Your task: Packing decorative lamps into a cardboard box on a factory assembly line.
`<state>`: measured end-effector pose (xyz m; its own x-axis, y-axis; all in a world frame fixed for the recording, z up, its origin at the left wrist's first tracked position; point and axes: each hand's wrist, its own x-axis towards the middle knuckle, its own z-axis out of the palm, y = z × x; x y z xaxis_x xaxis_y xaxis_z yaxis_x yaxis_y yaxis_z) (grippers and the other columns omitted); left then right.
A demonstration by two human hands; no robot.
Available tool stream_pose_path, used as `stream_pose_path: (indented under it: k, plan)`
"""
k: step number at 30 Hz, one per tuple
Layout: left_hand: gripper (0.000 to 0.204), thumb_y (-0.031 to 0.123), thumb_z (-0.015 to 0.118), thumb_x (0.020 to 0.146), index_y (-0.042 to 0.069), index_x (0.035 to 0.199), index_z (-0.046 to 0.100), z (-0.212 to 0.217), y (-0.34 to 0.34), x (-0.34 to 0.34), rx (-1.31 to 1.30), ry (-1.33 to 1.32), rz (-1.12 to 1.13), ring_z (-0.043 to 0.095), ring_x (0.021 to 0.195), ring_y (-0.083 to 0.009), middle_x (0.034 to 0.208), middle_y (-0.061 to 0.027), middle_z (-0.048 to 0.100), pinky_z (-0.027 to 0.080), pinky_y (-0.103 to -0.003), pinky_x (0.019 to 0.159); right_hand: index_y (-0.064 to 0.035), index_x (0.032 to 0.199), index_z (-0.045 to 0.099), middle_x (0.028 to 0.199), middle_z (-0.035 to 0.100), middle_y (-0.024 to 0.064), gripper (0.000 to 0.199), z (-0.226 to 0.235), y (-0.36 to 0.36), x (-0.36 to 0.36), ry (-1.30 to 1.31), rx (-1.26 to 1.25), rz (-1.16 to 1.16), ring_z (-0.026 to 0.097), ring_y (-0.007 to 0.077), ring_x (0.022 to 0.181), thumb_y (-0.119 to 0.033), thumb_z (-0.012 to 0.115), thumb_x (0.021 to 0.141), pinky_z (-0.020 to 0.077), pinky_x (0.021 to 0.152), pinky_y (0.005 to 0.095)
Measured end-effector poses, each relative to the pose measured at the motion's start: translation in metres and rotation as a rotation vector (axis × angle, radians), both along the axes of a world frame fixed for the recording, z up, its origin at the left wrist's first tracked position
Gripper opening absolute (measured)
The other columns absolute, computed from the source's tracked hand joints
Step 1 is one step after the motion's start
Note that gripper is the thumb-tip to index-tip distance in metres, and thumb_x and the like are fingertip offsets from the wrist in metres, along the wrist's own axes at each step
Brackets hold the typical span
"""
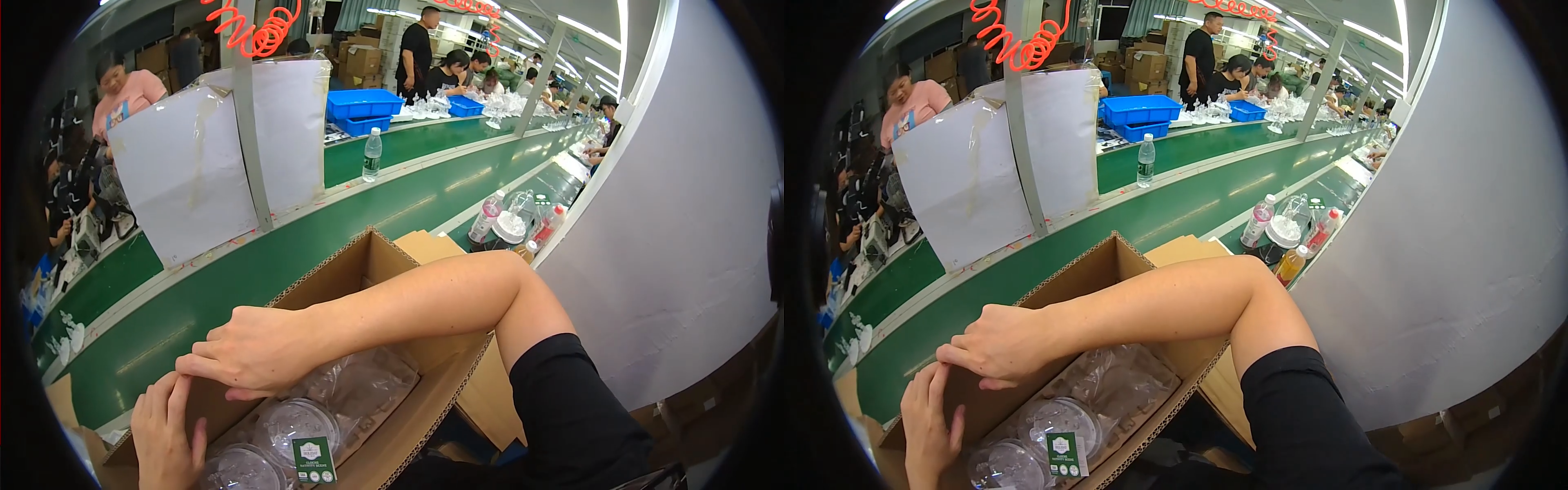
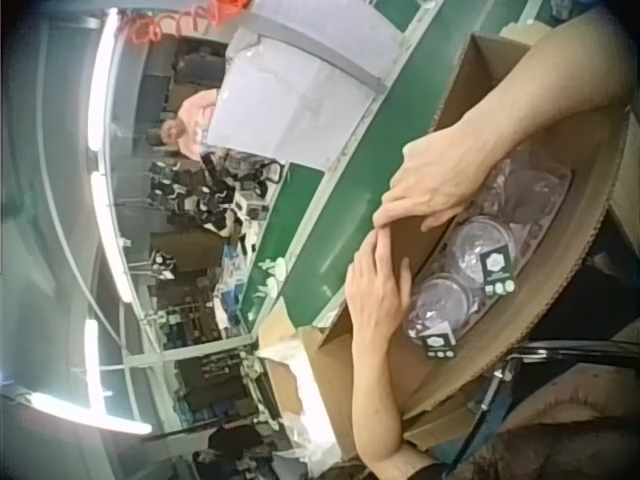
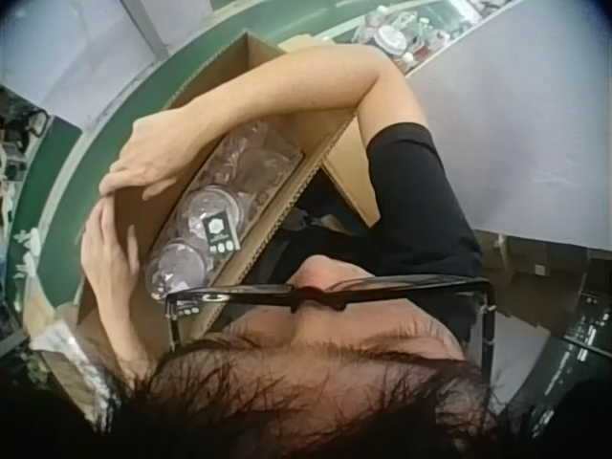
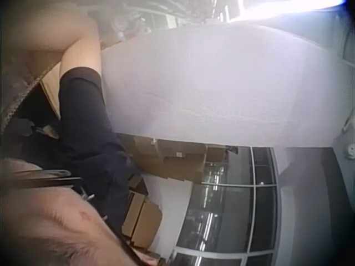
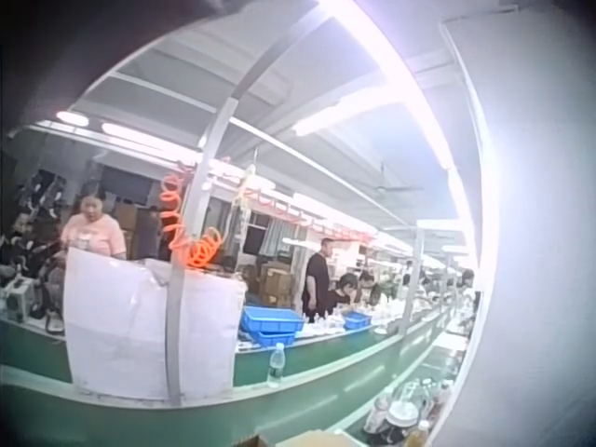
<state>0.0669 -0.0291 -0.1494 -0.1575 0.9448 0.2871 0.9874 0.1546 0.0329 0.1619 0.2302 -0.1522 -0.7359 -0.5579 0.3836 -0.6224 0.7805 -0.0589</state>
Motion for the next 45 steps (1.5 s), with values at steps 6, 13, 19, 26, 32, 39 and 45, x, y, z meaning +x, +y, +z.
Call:
stream_pose_path:
  k: [6, 13, 19, 26, 32, 39, 45]
  plan:
    - [0.08, 0.005, 0.072, 0.075, 0.001, 0.148, 0.041, -0.001, 0.0, 0.0, -0.001, 0.007, 0.005, 0.053, 0.121, -0.0427, 0.139, -0.0212, 0.051, 0.042, -0.05, 0.101, -0.0028, 0.13, 0.048, 0.094, 0.063, 0.0089, 0.057, -0.001, 0.0, 0.0, 0.0, -0.003, -0.002, 0.069, 0.0264, 0.085, -0.031, 0.074, 0.088, 0.0526, 0.06, 0.0386]
    - [0.079, 0.004, 0.07, 0.075, 0.001, 0.149, 0.04, 0.0, 0.001, -0.001, -0.006, -0.026, 0.003, 0.053, 0.12, -0.0433, 0.139, -0.0216, 0.051, 0.041, -0.05, 0.102, -0.003, 0.129, 0.048, 0.092, 0.063, 0.0081, 0.056, 0.0, 0.0, -0.001, 0.004, -0.002, -0.005, 0.069, 0.0257, 0.085, -0.031, 0.074, 0.088, 0.0527, 0.06, 0.0389]
    - [0.078, 0.003, 0.069, 0.075, 0.0, 0.148, 0.041, -0.001, 0.003, -0.002, 0.002, -0.033, 0.0, 0.053, 0.118, -0.0431, 0.137, -0.0221, 0.052, 0.042, -0.05, 0.1, -0.0029, 0.128, 0.049, 0.09, 0.062, 0.008, 0.056, -0.002, 0.001, -0.002, 0.019, -0.009, -0.006, 0.069, 0.0259, 0.083, -0.031, 0.075, 0.087, 0.0526, 0.059, 0.0387]
    - [0.077, 0.002, 0.068, 0.075, -0.001, 0.147, 0.042, 0.0, 0.003, -0.001, 0.009, -0.058, 0.0, 0.054, 0.116, -0.0439, 0.135, -0.0234, 0.053, 0.042, -0.05, 0.1, -0.0027, 0.126, 0.049, 0.09, 0.063, 0.0081, 0.058, -0.005, 0.0, -0.002, 0.057, -0.005, -0.011, 0.069, 0.0256, 0.082, -0.033, 0.078, 0.085, 0.0531, 0.06, 0.0376]
    - [0.077, 0.002, 0.068, 0.075, -0.001, 0.147, 0.043, -0.003, 0.002, -0.003, -0.002, -0.038, 0.023, 0.053, 0.12, -0.0441, 0.136, -0.0235, 0.052, 0.041, -0.051, 0.104, -0.0022, 0.124, 0.051, 0.089, 0.062, 0.0076, 0.059, -0.006, 0.001, -0.003, 0.096, -0.009, -0.009, 0.068, 0.0242, 0.08, -0.034, 0.079, 0.083, 0.0529, 0.06, 0.0368]
    - [0.063, 0.011, 0.067, 0.093, 0.004, 0.151, 0.043, 0.011, 0.009, -0.003, -0.037, 0.04, -0.023, 0.059, 0.117, -0.0399, 0.133, -0.021, 0.058, 0.049, -0.045, 0.096, -0.0018, 0.124, 0.051, 0.091, 0.061, 0.0075, 0.058, -0.008, 0.001, -0.004, 0.091, -0.001, -0.008, 0.068, 0.0232, 0.081, -0.034, 0.078, 0.084, 0.0522, 0.059, 0.036]
    - [0.063, 0.011, 0.067, 0.094, 0.004, 0.152, 0.042, 0.012, 0.009, -0.004, -0.052, 0.025, -0.017, 0.058, 0.117, -0.0401, 0.134, -0.0213, 0.057, 0.048, -0.045, 0.097, -0.0014, 0.125, 0.051, 0.091, 0.061, 0.0074, 0.059, -0.007, 0.0, -0.004, 0.075, 0.001, -0.015, 0.067, 0.0231, 0.081, -0.035, 0.077, 0.084, 0.0519, 0.058, 0.0359]
